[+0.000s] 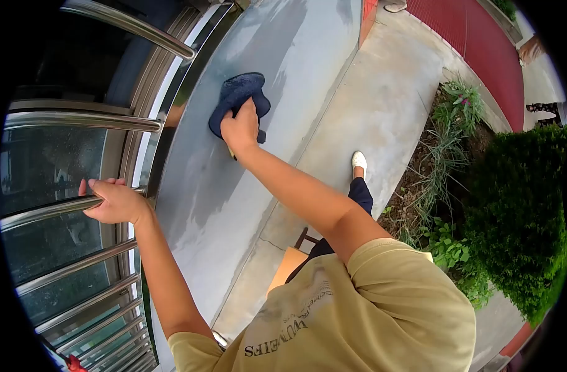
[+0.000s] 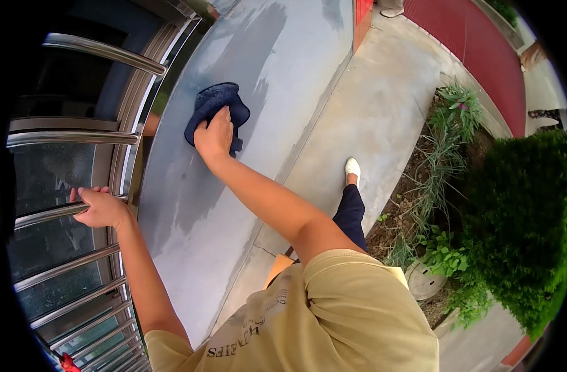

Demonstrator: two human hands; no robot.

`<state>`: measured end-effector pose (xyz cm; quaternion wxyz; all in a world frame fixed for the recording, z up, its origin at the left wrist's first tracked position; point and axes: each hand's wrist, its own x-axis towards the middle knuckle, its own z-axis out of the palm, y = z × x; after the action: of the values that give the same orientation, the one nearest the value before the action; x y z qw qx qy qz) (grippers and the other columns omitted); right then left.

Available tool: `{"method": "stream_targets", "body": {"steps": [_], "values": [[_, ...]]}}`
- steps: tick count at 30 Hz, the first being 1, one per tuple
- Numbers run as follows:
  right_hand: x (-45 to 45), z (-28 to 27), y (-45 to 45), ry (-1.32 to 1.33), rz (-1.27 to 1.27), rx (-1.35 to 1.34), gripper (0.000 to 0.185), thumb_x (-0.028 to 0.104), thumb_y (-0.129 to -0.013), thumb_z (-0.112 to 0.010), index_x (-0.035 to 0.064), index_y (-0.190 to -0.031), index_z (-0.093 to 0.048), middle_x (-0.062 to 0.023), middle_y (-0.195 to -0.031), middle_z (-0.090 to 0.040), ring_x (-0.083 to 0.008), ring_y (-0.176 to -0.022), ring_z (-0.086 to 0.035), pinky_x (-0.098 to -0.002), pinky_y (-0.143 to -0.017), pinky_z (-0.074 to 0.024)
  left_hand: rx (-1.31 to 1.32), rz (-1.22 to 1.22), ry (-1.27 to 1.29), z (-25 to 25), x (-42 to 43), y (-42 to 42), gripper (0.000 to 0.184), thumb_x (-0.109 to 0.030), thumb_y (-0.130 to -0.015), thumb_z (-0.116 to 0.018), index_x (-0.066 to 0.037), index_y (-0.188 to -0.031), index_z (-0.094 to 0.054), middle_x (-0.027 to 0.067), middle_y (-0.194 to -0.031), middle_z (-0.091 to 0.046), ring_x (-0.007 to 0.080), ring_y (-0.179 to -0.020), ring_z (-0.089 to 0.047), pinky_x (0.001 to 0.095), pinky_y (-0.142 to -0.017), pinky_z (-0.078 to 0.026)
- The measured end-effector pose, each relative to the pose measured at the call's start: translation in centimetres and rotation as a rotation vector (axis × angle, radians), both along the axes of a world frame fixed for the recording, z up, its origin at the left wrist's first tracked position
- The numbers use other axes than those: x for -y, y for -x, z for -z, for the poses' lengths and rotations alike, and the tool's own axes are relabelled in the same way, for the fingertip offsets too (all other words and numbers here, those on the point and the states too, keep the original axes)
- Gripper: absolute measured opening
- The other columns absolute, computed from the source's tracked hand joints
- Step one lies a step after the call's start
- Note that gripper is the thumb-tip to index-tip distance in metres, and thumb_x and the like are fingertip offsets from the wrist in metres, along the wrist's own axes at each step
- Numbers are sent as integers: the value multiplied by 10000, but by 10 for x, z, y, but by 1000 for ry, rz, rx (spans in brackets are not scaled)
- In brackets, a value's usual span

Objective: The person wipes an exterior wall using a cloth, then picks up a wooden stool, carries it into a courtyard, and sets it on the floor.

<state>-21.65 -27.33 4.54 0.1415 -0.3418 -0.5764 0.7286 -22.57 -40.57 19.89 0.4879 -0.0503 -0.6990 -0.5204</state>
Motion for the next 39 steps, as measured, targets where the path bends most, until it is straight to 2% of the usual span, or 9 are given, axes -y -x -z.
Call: {"method": "stream_targets", "body": {"steps": [5, 8, 10, 13, 20, 27, 31, 35, 39], "values": [[68, 12, -32, -396, -103, -86, 598, -33, -688, -563, -184, -1225, -348, -306, -1373, -255, -423, -1119, -387, -419, -1017, -323, 0, -47, -1, -1, -2, 4, 203, -108, -888, -493, 1, -1049, -436, 65, -642, -468, 114, -517, -443, 226, -439, -394], [128, 38, -71, -62, -376, -8, 637, -7, -691, -555, -146, -1261, -309, -307, -1356, -264, -468, -1171, -390, -436, -978, -375, 25, -88, 5, -2, -4, 0, 206, -116, -890, -496, -2, -1053, -442, 62, -639, -468, 114, -509, -439, 228, -440, -396], [124, 61, -79, 191, -518, 67, 435, 54, -686, -513, -70, -1102, -491, -292, -1127, -535, -426, -1068, -510, -397, -925, -418, 19, -89, -22, -4, -6, 0, 196, -131, -899, -492, -13, -1053, -460, 55, -635, -466, 105, -502, -424, 223, -438, -383], [94, 89, -80, 218, -429, 139, 325, 102, -730, -589, -36, -1024, -595, -189, -981, -642, -292, -966, -606, -351, -849, -459, 90, -91, -33, -6, -5, -3, 190, -142, -904, -492, -28, -1054, -475, 44, -634, -461, 96, -514, -420, 217, -439, -369], [-90, 55, -34, 22, -36, -39, 294, 20, -778, -526, -34, -1067, -531, -147, -1012, -624, -239, -973, -583, -339, -879, -434, 128, -54, -122, -5, -1, 0, 168, -138, -914, -500, -46, -1054, -499, 6, -632, -423, 72, -523, -378, 197, -465, -333], [-178, 18, 72, -377, -6, -183, 439, 55, -691, -572, -78, -1085, -433, -263, -1111, -439, -448, -992, -481, -429, -876, -419, 167, -130, -133, -3, -9, 5, 170, -114, -897, -496, -38, -1049, -494, -2, -594, -421, 68, -495, -380, 201, -452, -317], [-207, 58, 124, -623, 159, -319, 488, 24, -680, -567, -82, -1134, -425, -224, -1100, -479, -369, -894, -529, -385, -873, -415, 143, -208, -112, 2, -8, 17, 168, -131, -910, -485, -33, -1045, -469, 10, -590, -422, 77, -491, -381, 208, -462, -323], [-293, 143, 150, -146, 400, 1, 497, 65, -687, -580, -84, -1137, -431, -201, -1049, -555, -271, -942, -558, -339, -844, -441, 160, -224, -87, 5, -3, 20, 196, -149, -928, -485, -28, -1079, -455, 13, -593, -424, 73, -493, -385, 202, -470, -329], [-336, 115, 77, 356, 316, -50, 340, 52, -636, -554, -29, -963, -510, -122, -869, -561, -247, -771, -565, -352, -716, -487, 171, -192, -130, 2, -8, 15, 208, -144, -932, -497, -35, -1106, -463, -3, -605, -433, 55, -514, -399, 184, -477, -336]]}}
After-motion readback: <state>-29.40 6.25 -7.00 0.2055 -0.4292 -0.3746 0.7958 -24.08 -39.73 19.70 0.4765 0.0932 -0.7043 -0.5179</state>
